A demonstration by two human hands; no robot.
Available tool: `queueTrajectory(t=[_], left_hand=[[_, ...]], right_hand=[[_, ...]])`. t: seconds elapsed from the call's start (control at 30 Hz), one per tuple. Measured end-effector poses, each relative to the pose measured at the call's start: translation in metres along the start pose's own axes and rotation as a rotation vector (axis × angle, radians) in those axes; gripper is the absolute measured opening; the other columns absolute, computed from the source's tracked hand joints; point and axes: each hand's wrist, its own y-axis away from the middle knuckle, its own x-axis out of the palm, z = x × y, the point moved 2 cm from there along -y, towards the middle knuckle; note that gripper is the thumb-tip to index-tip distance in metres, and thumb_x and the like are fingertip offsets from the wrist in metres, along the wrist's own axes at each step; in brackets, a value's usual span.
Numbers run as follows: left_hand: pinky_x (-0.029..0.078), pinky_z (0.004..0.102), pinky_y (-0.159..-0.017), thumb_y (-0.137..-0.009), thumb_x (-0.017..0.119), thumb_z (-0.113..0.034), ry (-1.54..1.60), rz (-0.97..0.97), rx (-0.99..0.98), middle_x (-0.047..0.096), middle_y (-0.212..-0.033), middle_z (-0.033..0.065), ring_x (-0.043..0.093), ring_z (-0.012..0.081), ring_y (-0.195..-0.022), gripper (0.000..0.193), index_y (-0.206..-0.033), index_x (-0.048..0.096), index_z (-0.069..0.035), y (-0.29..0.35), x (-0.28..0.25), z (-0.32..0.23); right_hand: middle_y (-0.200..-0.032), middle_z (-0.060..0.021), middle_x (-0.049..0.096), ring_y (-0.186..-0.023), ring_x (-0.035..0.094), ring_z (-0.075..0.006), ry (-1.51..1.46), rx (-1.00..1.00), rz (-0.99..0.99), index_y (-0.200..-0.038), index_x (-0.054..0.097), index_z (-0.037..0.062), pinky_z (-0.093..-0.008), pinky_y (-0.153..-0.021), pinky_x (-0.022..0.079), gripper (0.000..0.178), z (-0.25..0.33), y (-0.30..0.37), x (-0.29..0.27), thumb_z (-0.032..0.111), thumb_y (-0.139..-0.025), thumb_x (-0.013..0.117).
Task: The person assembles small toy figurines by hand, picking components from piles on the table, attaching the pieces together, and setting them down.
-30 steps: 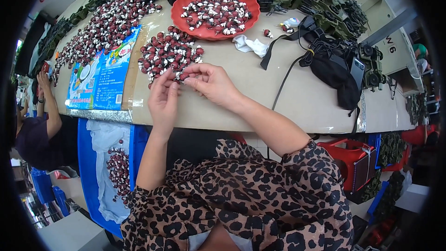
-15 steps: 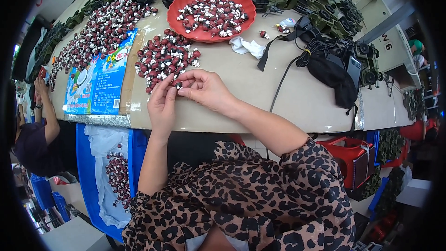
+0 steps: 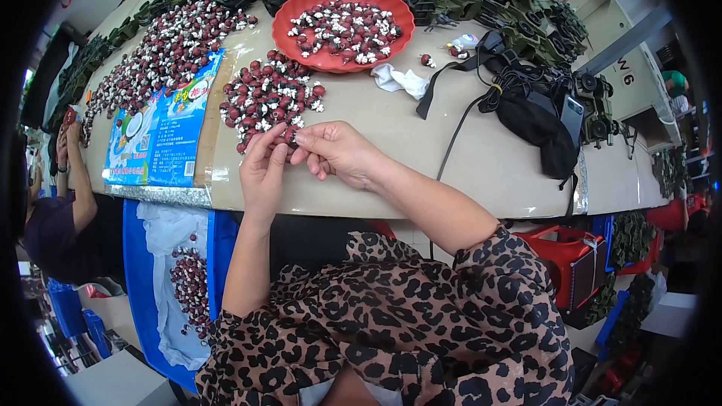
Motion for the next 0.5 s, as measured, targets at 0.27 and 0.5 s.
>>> queueTrajectory(t=[0.27, 0.5], left_hand=[[0.044, 0.0191, -0.066, -0.082, 0.049, 0.002, 0.043, -0.007, -0.011, 0.045, -0.091, 0.0036, 0.05, 0.0079, -0.075, 0.024, -0.106, 0.053, 0.001, 0.0002, 0.0016, -0.0004], [0.042, 0.0186, -0.066, -0.081, 0.051, 0.001, 0.014, 0.011, -0.012, 0.044, -0.091, 0.003, 0.048, 0.0073, -0.077, 0.024, -0.105, 0.054, 0.001, 0.0001, -0.0007, -0.0006]], right_hand=[[-0.072, -0.0058, 0.059, -0.047, 0.05, -0.0064, -0.019, 0.008, 0.016, -0.095, 0.055, 0.0003, -0.0165, -0.04, 0.04, 0.023, -0.0003, 0.0001, -0.0005, 0.021, -0.087, 0.048], [-0.07, -0.0065, 0.059, -0.046, 0.05, -0.007, -0.025, 0.031, -0.004, -0.084, 0.055, 0.0025, -0.0172, -0.039, 0.039, 0.023, -0.0003, -0.0001, 0.0009, 0.024, -0.087, 0.048]])
